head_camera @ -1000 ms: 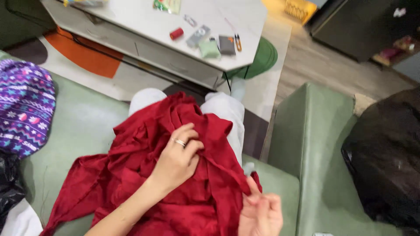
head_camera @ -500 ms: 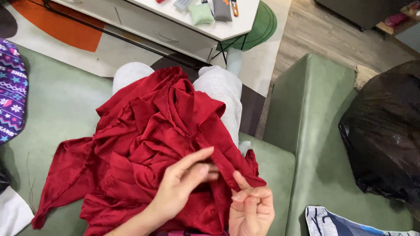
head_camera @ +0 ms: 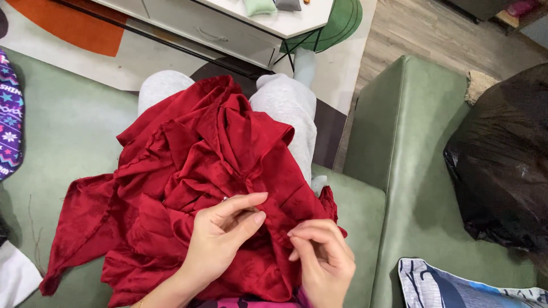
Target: Inspecting a red garment for quality and removing loose threads by hand
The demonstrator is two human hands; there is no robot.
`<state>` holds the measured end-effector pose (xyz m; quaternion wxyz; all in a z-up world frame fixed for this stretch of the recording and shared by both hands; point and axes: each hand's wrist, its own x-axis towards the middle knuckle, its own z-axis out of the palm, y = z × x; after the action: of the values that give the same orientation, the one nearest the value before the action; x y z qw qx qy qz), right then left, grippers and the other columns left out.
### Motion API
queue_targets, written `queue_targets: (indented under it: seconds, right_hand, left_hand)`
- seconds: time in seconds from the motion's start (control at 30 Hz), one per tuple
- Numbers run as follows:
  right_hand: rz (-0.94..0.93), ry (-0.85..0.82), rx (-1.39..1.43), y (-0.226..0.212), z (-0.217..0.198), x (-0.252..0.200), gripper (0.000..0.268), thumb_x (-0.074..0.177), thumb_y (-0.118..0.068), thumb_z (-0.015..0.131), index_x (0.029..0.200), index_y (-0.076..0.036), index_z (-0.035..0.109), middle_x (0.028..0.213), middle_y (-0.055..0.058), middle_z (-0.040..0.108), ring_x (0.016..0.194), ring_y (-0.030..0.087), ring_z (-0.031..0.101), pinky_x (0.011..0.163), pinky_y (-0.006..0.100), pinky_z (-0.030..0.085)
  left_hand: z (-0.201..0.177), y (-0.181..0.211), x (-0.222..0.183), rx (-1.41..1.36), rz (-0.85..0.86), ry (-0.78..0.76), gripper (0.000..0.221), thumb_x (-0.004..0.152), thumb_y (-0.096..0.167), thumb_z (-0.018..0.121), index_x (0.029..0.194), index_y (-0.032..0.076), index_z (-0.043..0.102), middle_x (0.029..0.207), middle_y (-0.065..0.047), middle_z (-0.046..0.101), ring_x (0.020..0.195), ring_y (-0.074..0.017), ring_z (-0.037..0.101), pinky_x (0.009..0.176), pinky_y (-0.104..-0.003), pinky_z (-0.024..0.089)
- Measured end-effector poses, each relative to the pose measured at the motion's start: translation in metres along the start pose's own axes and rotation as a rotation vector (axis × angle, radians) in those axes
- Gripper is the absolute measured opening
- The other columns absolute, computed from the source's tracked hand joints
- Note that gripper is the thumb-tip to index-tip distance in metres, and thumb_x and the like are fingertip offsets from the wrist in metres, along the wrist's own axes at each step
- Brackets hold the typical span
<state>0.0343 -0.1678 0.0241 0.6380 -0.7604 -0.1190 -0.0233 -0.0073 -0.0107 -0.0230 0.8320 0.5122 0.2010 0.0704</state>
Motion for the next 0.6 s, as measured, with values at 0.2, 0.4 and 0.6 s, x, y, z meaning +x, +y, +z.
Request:
queue_targets:
  seconds: [0.2, 0.4, 0.6]
  right_hand:
    - [-0.173, -0.17, -0.238, 0.0, 0.009, 0.008, 0.013, 0.09, -0.001, 0.072, 0.1, -0.007, 0.078, 0.09, 0.008, 0.072, 0.079, 0.014, 0.07, 0.066, 0.021, 0.056]
    - [-0.259, -0.126, -0.179, -0.002, 0.013, 0.004, 0.022, 0.085, 0.008, 0.075, 0.103, -0.005, 0.077, 0.07, 0.003, 0.057, 0.062, 0.011, 0.054, 0.061, 0.021, 0.053]
    - [-0.293, -0.174, -0.178, -0.001, 0.007, 0.002, 0.022, 0.088, 0.005, 0.071, 0.108, -0.004, 0.076, 0.073, 0.003, 0.056, 0.068, 0.014, 0.057, 0.063, 0.023, 0.053]
  left_hand:
    - [0.0, 0.01, -0.003, -0.066, 0.03, -0.008, 0.032, 0.086, -0.009, 0.075, 0.117, -0.003, 0.077, 0.1, -0.011, 0.075, 0.087, -0.0142, 0.067, 0.084, -0.025, 0.058]
    - [0.0, 0.016, -0.005, -0.04, 0.013, -0.041, 0.039, 0.083, -0.011, 0.077, 0.121, -0.002, 0.075, 0.088, -0.008, 0.071, 0.083, -0.0132, 0.067, 0.078, -0.023, 0.058]
    - [-0.001, 0.018, -0.005, -0.056, 0.038, -0.059, 0.042, 0.082, -0.012, 0.077, 0.122, -0.001, 0.073, 0.084, -0.009, 0.068, 0.08, -0.0132, 0.067, 0.081, -0.025, 0.062]
